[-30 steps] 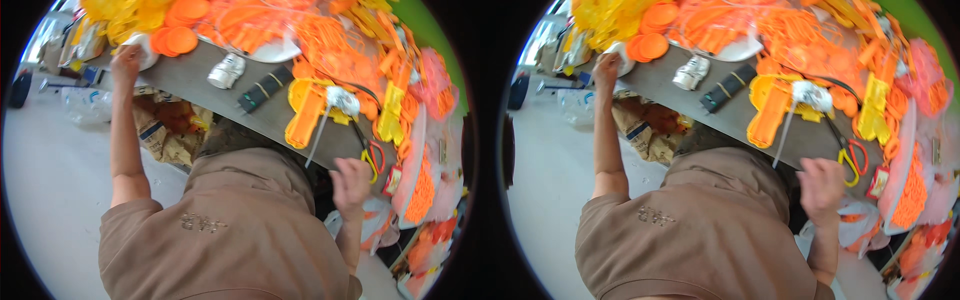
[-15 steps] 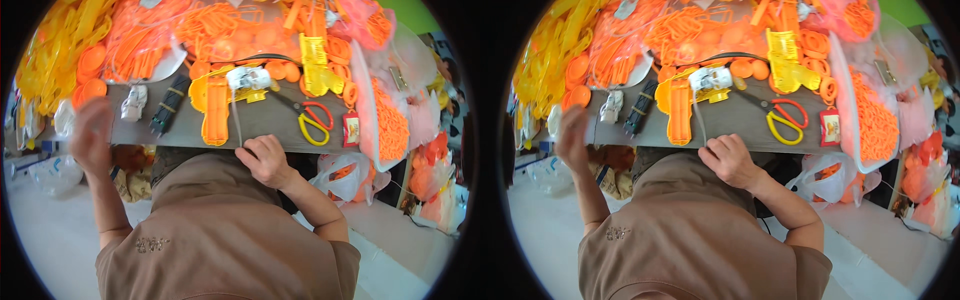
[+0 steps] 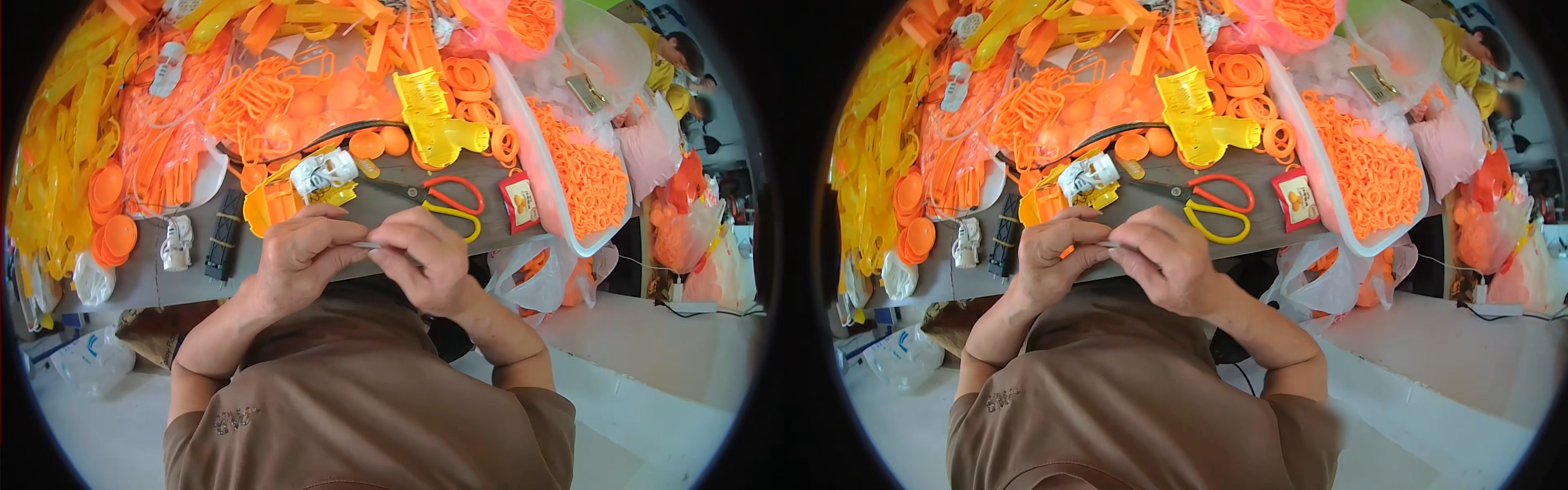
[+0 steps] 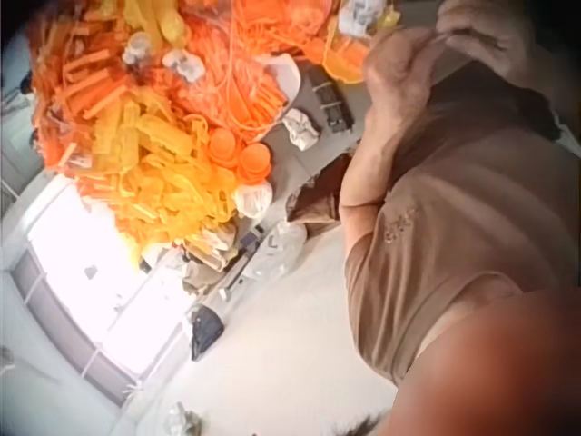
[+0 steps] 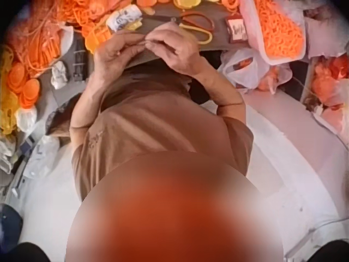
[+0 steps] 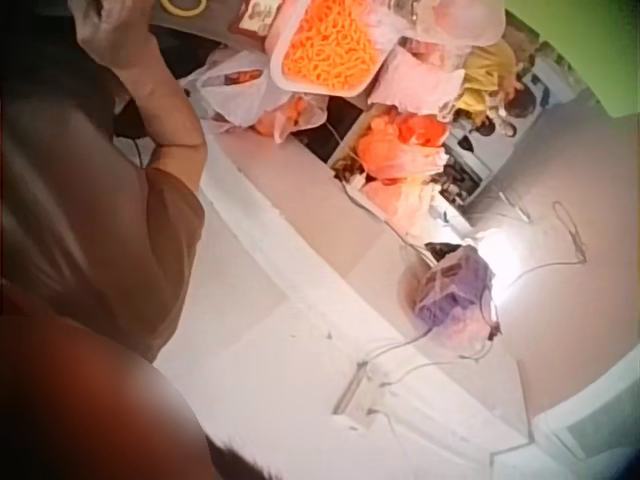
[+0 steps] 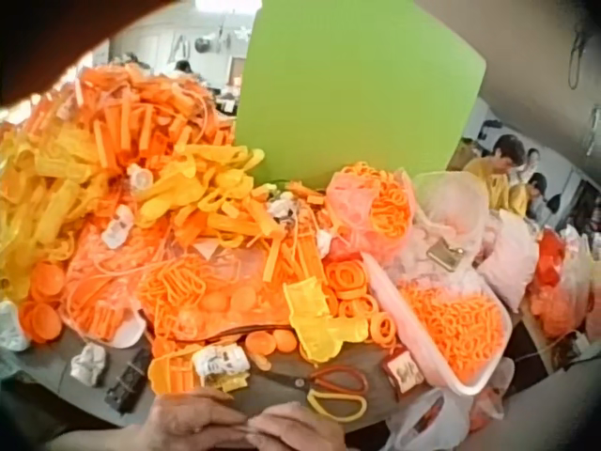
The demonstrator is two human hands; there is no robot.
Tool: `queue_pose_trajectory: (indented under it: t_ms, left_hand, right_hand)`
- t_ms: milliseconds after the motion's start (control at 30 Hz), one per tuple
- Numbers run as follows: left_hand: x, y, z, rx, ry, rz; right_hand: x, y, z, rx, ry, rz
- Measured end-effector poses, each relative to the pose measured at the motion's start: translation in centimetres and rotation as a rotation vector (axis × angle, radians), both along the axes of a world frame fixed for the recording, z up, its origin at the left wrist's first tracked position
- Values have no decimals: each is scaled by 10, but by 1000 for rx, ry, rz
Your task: Assembling various components of a plastic toy gun on a workbench.
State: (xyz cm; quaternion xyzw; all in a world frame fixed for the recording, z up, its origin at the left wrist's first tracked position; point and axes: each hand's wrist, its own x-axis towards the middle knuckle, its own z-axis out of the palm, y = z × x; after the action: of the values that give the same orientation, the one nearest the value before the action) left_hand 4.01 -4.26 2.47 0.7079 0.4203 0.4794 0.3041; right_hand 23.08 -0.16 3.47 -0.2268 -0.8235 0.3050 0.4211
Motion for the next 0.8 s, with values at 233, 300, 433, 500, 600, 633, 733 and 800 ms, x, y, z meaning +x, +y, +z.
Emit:
queue_pose_trajectory:
  t_ms: [233,300,433,500,600,633,733,800]
  left_hand:
    - [1,5,-6,-22,41,37]
    - [3,7,-3,-27,25,35]
    - [1,6,-4,-150,-12,62]
    - [0,5,-4,-175,-19,73]
    - [0,4,-5,-222,-27,87]
    - [0,4,-6,-242,-31,96]
    - [1,4,-5,-267,-53,105]
    - [0,6,-6,-283,-69,104]
  right_hand:
    - [123,155,54,-133,-249,-682]
    - [170,198,52,-79,-430,-749]
    - [192,234,39,-132,-870,-748]
    - [199,246,26,-209,-925,-741]
    - [212,255,9,-100,-730,-504]
    - [208,253,9,-9,-855,-482]
    - [204,246,9,114,-971,-460]
    - [202,241,11,144,-962,-462]
